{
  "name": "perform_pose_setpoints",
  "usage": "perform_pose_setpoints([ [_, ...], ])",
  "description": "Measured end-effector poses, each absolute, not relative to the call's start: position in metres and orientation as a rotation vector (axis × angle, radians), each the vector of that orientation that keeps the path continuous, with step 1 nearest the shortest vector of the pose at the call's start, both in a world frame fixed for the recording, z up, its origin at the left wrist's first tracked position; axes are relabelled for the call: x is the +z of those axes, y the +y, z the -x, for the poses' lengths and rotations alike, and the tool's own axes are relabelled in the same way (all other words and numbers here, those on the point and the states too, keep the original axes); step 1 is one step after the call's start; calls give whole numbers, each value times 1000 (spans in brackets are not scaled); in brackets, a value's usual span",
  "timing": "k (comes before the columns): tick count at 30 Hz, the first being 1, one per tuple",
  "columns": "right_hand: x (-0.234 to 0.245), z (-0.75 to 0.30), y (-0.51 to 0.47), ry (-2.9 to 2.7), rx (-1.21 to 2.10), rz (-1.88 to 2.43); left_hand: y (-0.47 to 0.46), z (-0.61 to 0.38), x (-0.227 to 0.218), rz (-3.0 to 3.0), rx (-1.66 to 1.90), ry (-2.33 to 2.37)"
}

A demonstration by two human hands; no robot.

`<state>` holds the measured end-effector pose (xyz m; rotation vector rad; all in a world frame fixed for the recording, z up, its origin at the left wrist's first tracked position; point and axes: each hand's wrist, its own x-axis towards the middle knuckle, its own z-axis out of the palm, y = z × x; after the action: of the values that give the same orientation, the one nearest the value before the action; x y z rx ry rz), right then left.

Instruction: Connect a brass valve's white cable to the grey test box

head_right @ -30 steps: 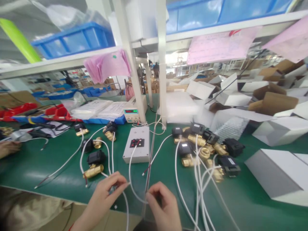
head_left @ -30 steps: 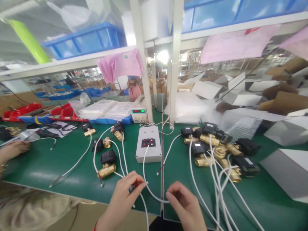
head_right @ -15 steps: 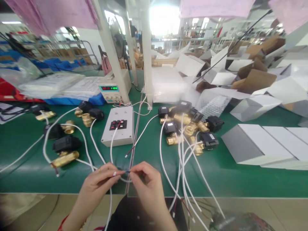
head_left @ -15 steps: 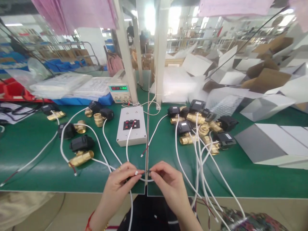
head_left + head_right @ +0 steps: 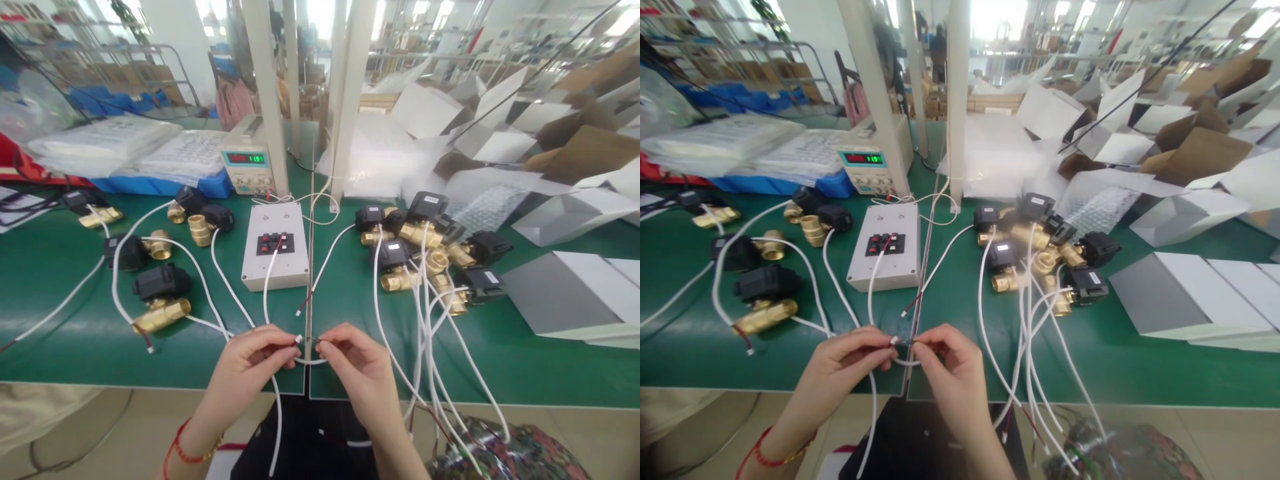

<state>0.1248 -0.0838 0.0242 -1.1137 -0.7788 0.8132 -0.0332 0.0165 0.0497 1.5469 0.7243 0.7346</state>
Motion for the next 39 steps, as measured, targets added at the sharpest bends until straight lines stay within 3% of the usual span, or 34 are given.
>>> perform_pose_setpoints([
  [19,29,-124,-84,-734,900,1031,16,28,63,-1717,495,795],
  [39,26,-121,-86,-826,829,1200,20,31,59,-1798,500,721],
])
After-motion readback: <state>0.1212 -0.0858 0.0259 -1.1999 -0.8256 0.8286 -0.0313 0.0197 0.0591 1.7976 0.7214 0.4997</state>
